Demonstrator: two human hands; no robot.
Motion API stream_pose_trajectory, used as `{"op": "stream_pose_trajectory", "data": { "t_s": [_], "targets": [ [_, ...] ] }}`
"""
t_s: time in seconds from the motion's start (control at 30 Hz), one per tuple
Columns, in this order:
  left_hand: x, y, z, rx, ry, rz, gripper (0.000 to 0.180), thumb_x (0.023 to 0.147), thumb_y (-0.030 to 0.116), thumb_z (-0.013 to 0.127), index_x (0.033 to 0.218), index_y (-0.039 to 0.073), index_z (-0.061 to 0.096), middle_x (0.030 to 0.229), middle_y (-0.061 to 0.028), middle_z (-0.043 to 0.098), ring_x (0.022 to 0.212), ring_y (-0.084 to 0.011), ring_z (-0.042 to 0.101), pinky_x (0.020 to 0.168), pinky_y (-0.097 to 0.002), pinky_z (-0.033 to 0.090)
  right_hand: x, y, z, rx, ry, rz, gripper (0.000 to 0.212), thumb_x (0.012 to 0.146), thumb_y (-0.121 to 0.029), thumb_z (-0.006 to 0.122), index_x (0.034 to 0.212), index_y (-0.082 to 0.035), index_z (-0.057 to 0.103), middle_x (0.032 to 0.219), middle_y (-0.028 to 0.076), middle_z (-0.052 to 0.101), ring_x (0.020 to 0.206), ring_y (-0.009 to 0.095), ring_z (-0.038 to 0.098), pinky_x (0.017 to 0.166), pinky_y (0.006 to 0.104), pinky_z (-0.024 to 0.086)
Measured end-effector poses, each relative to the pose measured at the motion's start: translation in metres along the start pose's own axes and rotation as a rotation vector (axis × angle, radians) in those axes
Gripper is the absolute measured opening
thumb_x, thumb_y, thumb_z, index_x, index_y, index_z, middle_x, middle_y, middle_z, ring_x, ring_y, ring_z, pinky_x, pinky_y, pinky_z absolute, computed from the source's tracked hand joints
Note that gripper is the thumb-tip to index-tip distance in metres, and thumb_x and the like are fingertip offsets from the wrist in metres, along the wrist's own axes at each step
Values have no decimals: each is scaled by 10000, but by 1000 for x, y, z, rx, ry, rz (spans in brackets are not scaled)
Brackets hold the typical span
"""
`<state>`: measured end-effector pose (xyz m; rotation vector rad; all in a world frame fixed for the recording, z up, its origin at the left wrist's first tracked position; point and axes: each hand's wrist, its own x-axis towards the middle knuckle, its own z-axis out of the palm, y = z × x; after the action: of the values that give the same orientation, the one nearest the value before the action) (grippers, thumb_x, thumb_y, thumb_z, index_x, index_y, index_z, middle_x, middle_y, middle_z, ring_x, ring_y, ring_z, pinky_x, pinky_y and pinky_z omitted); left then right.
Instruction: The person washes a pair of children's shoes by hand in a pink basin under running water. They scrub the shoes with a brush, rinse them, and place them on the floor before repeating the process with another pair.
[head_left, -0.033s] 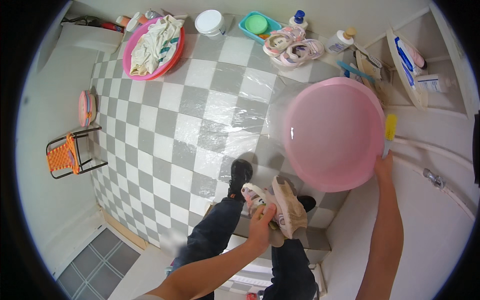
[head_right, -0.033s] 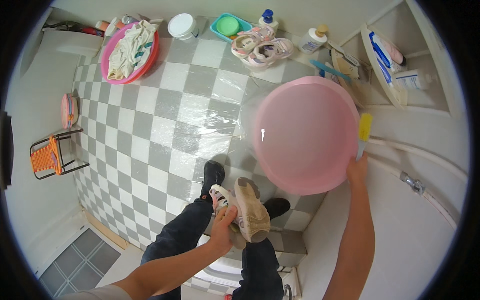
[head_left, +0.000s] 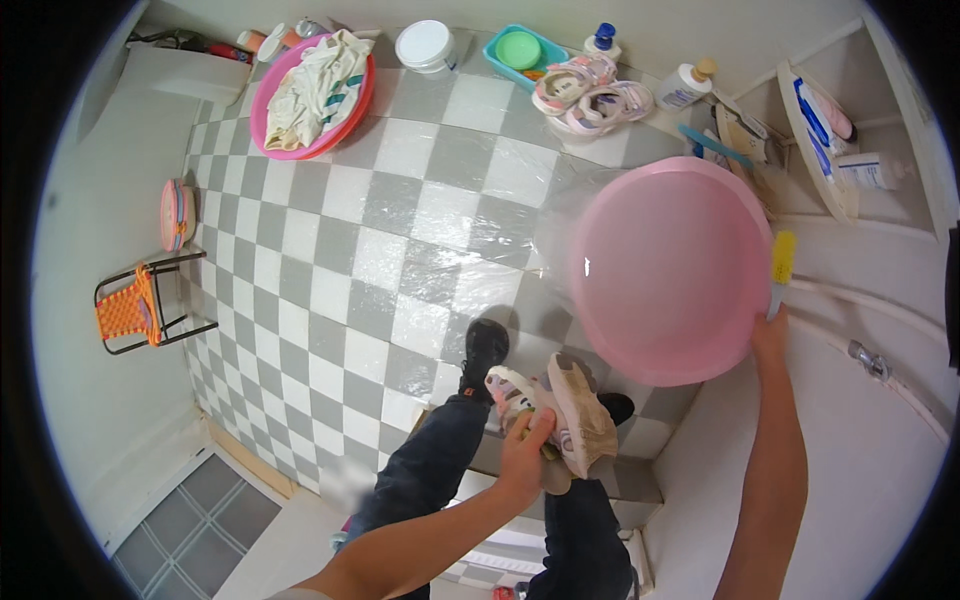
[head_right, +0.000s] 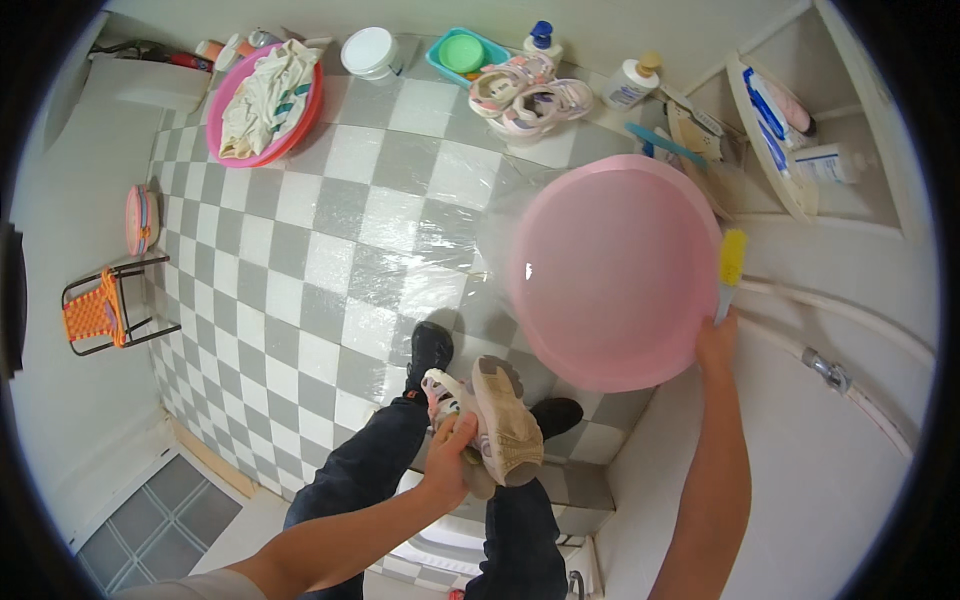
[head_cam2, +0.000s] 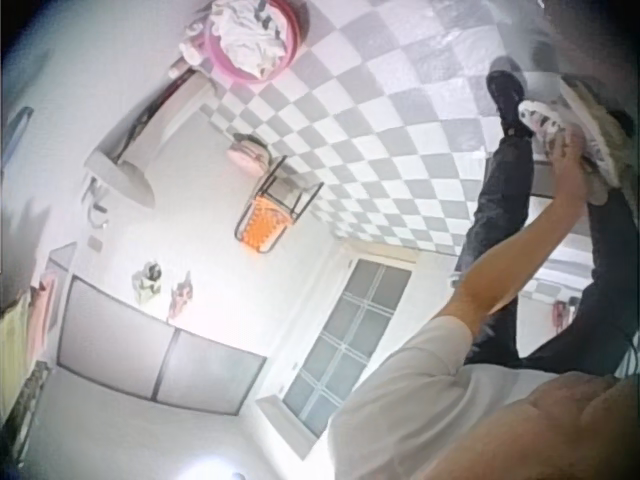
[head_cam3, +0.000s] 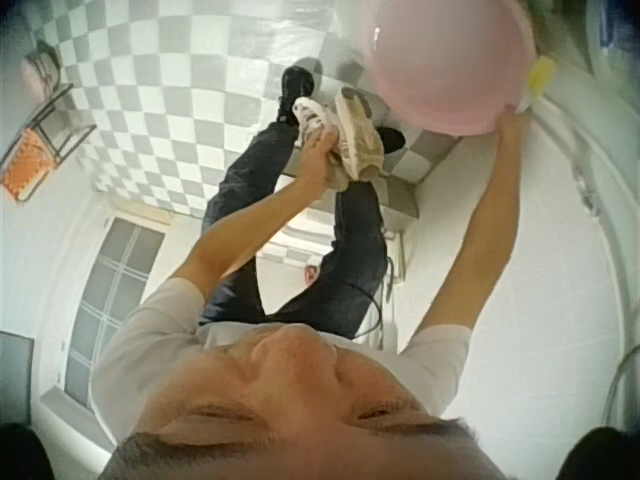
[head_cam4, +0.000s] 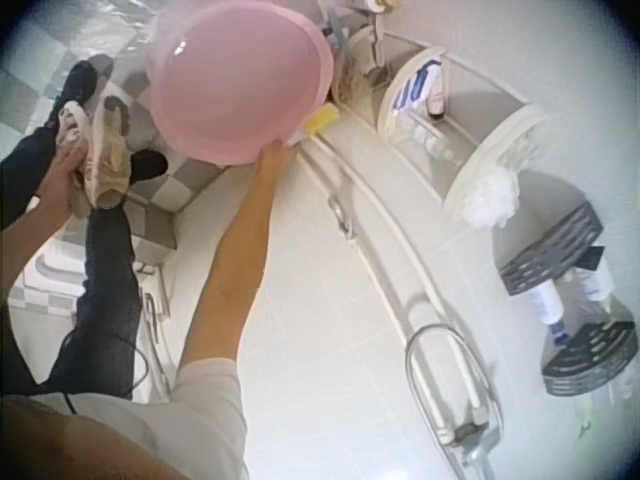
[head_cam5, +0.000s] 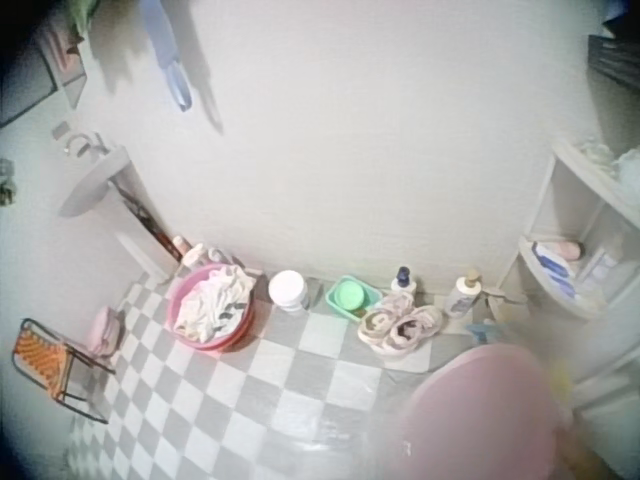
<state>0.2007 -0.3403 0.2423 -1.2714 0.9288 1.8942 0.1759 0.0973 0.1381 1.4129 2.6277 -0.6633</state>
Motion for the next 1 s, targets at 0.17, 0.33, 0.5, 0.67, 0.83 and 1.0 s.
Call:
{"op": "stream_pose_trajectory", "data": {
  "t_s": [0.17,0.33,0.5,0.67,0.83,1.0],
  "targets": [
    [1,-3,-3,80,39,109,271,967,303,655,1096,66,634,1002,2,623,907,-84,564,804,-237,445,-25,-51,-11,112,-72,26,481,910,-105,544,1358,40,446,1254,244,600,1159,370,592,1008,421,431],
    [0,-4,-3,11,71,117,226,969,300,651,1026,82,635,947,22,600,865,-61,539,759,-230,425,-41,-90,-20,127,-167,0,511,920,-110,518,1395,23,386,1315,256,553,1202,372,556,1038,416,400],
    [0,-5,-5,49,82,88,218,974,303,643,1026,92,631,935,19,597,859,-61,537,741,-235,425,-38,-98,-8,233,-170,-6,605,894,-96,533,1436,62,316,1364,283,501,1259,388,514,1080,399,364],
    [-3,-13,-3,42,34,135,292,959,310,656,1137,82,615,1037,-14,632,959,-117,592,840,-279,473,-14,-64,11,-64,-70,17,706,853,-69,563,1476,88,273,1375,255,498,1275,350,500,1100,374,363],
    [3,-24,-7,151,102,112,325,946,330,674,1144,75,632,990,19,612,893,-71,539,769,-230,428,-39,-124,-24,544,-456,56,684,858,-42,530,1500,10,299,1351,170,539,1211,285,535,1047,388,426],
    [-4,-14,1,228,122,163,318,944,384,674,895,76,610,764,34,532,689,-62,475,629,-239,379,-42,-132,-18,408,-434,176,671,854,-23,506,1494,-3,307,1341,151,543,1168,267,563,1038,382,432]
  ]
}}
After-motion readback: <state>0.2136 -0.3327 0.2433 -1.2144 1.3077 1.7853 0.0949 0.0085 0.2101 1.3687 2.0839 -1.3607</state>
